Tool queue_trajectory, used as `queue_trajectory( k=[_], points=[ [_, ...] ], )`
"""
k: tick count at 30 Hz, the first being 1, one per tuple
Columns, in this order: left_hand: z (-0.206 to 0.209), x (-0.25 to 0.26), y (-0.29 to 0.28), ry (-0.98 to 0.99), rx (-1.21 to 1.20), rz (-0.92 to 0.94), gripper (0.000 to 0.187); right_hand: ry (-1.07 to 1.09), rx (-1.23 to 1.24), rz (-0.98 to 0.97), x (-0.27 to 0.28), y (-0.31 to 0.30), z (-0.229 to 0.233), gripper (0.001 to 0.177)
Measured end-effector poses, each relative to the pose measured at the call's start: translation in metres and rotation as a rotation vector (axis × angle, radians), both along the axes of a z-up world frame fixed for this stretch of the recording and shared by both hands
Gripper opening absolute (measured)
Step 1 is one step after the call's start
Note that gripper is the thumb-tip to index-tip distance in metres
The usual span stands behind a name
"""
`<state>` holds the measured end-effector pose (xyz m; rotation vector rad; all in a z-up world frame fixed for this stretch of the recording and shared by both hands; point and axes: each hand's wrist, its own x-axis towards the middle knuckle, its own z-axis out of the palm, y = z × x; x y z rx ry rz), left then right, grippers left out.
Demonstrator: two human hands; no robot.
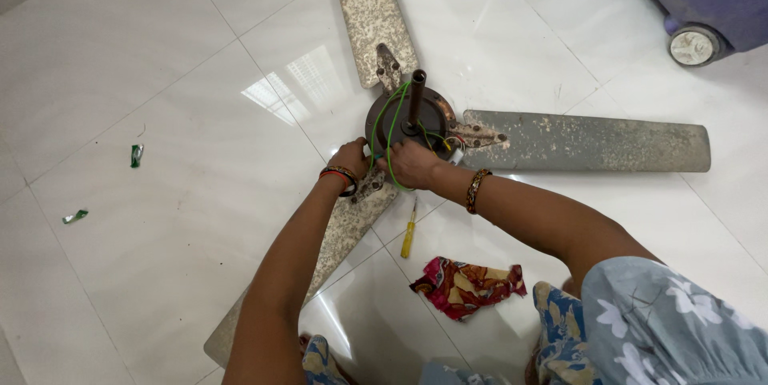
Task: The person sits on the floor and attaches ceiling fan blades to the motor housing using a screwdriver. They align each blade, insert screws, and tighten them to secure the blades in place.
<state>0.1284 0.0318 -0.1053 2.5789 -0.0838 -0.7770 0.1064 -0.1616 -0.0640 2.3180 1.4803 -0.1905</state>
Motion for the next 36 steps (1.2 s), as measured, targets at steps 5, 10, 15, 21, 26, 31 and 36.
queue_trajectory(
  k=[5, 10, 15, 21, 26, 31, 36],
  points=[
    [0.007, -0.003, 0.001, -0.054, 0.107, -0.133, 0.046, 0.141, 0.045, -0.143, -0.002, -0.004, 0.006, 0.03],
    [0.009, -0.004, -0.003, -0.03, 0.118, -0.128, 0.045, 0.055, -0.017, -0.091, -0.002, 0.0, 0.012, 0.029],
    [0.007, -0.005, -0.005, -0.037, 0.162, -0.149, 0.045, 0.076, -0.018, -0.14, -0.004, -0.002, 0.012, 0.036],
    [0.006, -0.008, -0.008, -0.039, 0.126, -0.113, 0.045, 0.066, 0.063, -0.141, -0.006, -0.006, 0.012, 0.043],
    [0.008, -0.007, -0.012, -0.028, 0.122, -0.075, 0.041, 0.025, 0.055, -0.133, -0.009, -0.003, -0.008, 0.034],
    [0.013, -0.007, -0.013, -0.001, 0.123, -0.051, 0.041, 0.048, 0.079, -0.257, -0.011, 0.008, -0.022, 0.028],
    [0.018, -0.01, -0.011, -0.014, 0.123, -0.064, 0.042, 0.097, 0.069, -0.255, -0.014, 0.004, -0.004, 0.027]
  ],
)
